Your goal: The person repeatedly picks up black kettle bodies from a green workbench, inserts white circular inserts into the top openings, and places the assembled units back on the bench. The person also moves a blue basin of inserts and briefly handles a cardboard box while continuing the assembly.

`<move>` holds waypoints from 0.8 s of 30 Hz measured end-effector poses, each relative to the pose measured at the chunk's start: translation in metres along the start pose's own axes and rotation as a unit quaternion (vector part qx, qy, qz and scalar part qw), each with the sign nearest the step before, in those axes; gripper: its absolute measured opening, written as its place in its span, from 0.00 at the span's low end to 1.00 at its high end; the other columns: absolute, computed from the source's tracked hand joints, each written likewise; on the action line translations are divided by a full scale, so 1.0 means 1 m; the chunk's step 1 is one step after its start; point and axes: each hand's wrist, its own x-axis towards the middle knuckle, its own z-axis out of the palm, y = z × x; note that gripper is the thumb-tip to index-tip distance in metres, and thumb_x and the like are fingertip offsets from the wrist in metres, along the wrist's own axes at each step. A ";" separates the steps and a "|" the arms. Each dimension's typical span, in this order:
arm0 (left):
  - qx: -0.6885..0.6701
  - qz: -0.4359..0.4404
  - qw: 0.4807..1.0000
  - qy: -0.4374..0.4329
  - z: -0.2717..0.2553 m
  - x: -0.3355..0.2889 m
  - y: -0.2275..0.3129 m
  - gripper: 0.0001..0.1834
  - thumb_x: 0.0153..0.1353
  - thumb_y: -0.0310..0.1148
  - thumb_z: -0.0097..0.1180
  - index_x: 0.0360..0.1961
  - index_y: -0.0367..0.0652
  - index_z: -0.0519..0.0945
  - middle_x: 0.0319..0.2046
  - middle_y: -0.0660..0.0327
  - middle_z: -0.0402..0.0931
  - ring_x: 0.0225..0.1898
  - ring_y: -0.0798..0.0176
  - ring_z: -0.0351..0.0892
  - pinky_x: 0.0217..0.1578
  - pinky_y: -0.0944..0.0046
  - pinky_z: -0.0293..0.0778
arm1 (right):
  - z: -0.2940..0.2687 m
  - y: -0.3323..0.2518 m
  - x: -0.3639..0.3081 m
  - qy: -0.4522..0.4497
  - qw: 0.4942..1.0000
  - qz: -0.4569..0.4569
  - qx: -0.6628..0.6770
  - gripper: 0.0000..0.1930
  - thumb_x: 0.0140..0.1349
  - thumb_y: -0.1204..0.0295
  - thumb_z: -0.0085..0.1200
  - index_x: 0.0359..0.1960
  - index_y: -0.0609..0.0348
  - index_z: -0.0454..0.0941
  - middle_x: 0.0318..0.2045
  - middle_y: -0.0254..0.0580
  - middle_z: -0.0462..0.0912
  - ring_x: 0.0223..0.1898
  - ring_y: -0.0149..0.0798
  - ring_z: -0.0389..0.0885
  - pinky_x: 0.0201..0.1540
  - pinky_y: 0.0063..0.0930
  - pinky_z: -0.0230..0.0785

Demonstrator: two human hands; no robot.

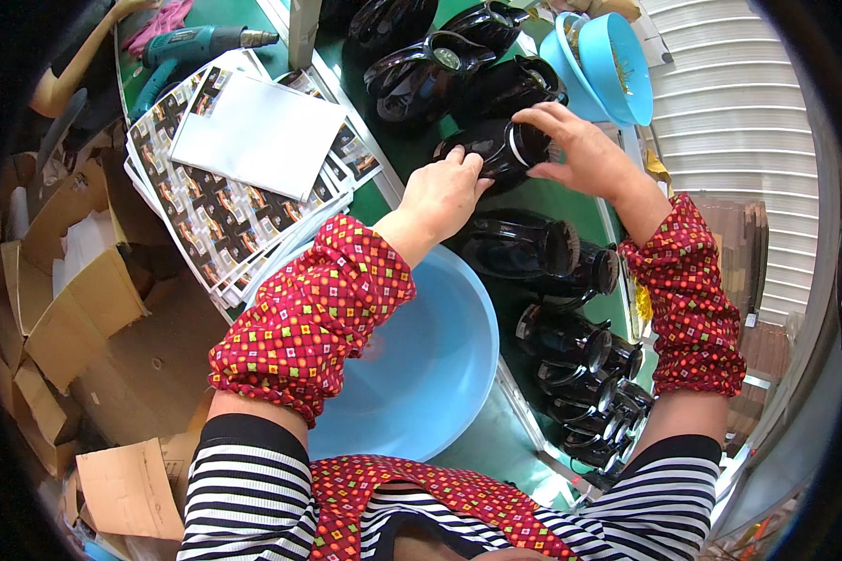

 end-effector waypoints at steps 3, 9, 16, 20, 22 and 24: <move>0.008 -0.003 1.000 0.004 0.000 -0.001 -0.003 0.17 0.73 0.44 0.54 0.47 0.39 0.75 0.52 0.46 0.79 0.45 0.39 0.84 0.44 0.44 0.82 | -0.009 -0.009 0.009 -0.016 0.993 0.107 -0.056 0.47 0.54 0.44 0.73 0.72 0.49 0.68 0.58 0.59 0.81 0.63 0.58 0.78 0.63 0.44 0.73; 0.005 0.020 1.000 0.015 0.006 0.000 0.003 0.16 0.73 0.44 0.54 0.46 0.40 0.75 0.51 0.47 0.79 0.44 0.40 0.84 0.43 0.44 0.82 | 0.003 0.004 -0.001 -0.029 0.997 0.065 -0.038 0.48 0.51 0.50 0.75 0.73 0.49 0.67 0.56 0.59 0.83 0.60 0.57 0.81 0.63 0.44 0.75; 0.011 0.009 1.000 0.020 0.004 -0.002 -0.003 0.16 0.73 0.44 0.55 0.45 0.40 0.74 0.48 0.49 0.79 0.42 0.39 0.84 0.41 0.44 0.81 | 0.016 -0.002 0.012 0.136 0.988 0.027 -0.070 0.51 0.59 0.20 0.42 0.36 0.66 0.89 0.38 0.61 0.89 0.44 0.60 0.89 0.49 0.49 0.81; 0.013 0.014 0.999 0.031 0.007 -0.003 -0.007 0.16 0.73 0.44 0.55 0.45 0.41 0.74 0.47 0.49 0.80 0.41 0.39 0.84 0.40 0.43 0.81 | -0.005 -0.026 0.028 -0.049 0.966 0.254 -0.027 0.38 0.61 0.37 0.60 0.61 0.56 0.77 0.47 0.60 0.86 0.52 0.58 0.86 0.56 0.46 0.78; 0.015 0.017 0.999 0.026 0.006 -0.003 -0.008 0.16 0.73 0.44 0.55 0.45 0.41 0.74 0.47 0.48 0.80 0.41 0.39 0.84 0.40 0.43 0.81 | -0.001 -0.022 0.027 0.012 0.972 0.225 -0.065 0.34 0.62 0.39 0.61 0.56 0.56 0.80 0.39 0.57 0.87 0.46 0.55 0.87 0.53 0.44 0.79; 0.014 0.026 0.999 0.026 0.006 -0.003 -0.005 0.16 0.73 0.44 0.55 0.45 0.41 0.74 0.47 0.48 0.80 0.41 0.39 0.84 0.40 0.43 0.81 | 0.019 0.000 0.011 0.164 0.980 0.061 -0.098 0.35 0.63 0.34 0.57 0.44 0.59 0.84 0.30 0.54 0.87 0.39 0.54 0.89 0.48 0.44 0.81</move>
